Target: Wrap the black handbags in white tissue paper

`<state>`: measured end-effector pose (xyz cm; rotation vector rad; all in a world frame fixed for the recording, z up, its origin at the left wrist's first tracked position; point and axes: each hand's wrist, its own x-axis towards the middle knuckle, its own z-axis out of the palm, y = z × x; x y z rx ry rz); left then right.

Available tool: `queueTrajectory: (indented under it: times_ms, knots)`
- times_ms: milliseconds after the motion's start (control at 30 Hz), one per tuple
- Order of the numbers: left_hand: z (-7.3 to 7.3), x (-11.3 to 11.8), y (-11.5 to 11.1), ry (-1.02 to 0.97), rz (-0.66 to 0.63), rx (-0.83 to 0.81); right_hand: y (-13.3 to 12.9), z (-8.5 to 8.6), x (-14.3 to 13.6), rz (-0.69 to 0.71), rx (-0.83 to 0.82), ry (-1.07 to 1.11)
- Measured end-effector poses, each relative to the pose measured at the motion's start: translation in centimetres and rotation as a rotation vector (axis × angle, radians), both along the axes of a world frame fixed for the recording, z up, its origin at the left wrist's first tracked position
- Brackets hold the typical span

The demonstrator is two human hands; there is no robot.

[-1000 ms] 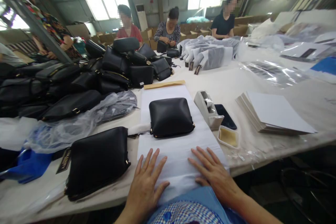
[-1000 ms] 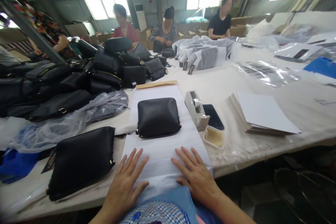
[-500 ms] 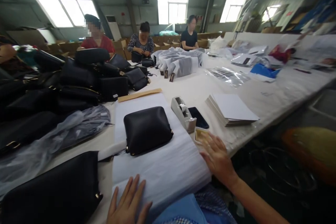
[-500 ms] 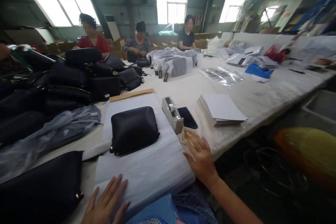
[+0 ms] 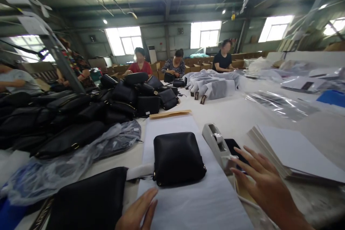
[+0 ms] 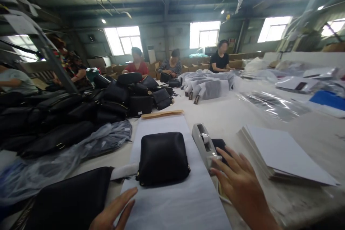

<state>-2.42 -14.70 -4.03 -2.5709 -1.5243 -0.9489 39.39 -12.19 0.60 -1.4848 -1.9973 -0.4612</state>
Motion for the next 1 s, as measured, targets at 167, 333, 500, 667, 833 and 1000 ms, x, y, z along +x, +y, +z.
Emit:
queueTrajectory:
  times_ms: [167,333,500,667,833,1000]
  knots:
    - [2.8,3.2,5.5,-0.081,0.093,0.041,8.9,4.4,-5.9,0.3,-0.156,0.127]
    - [0.6,6.6,8.6,-0.03,0.124,-0.036,21.4,2.7,-9.8,0.407,-0.419,0.009]
    - [-1.7,6.7,8.3,-0.012,0.16,-0.024,29.5,-0.8,-10.9,0.419,-0.517,-0.135]
    - [-2.3,6.5,8.3,-0.014,0.167,0.022,31.5,-4.2,-10.6,0.415,-0.521,-0.209]
    - [-2.7,6.8,8.4,-0.078,0.207,0.077,31.7,-6.6,-10.6,0.403,-0.487,-0.227]
    - [-1.7,5.1,8.6,-0.052,0.139,0.119,31.8,-6.6,-10.8,0.443,-0.415,-0.159]
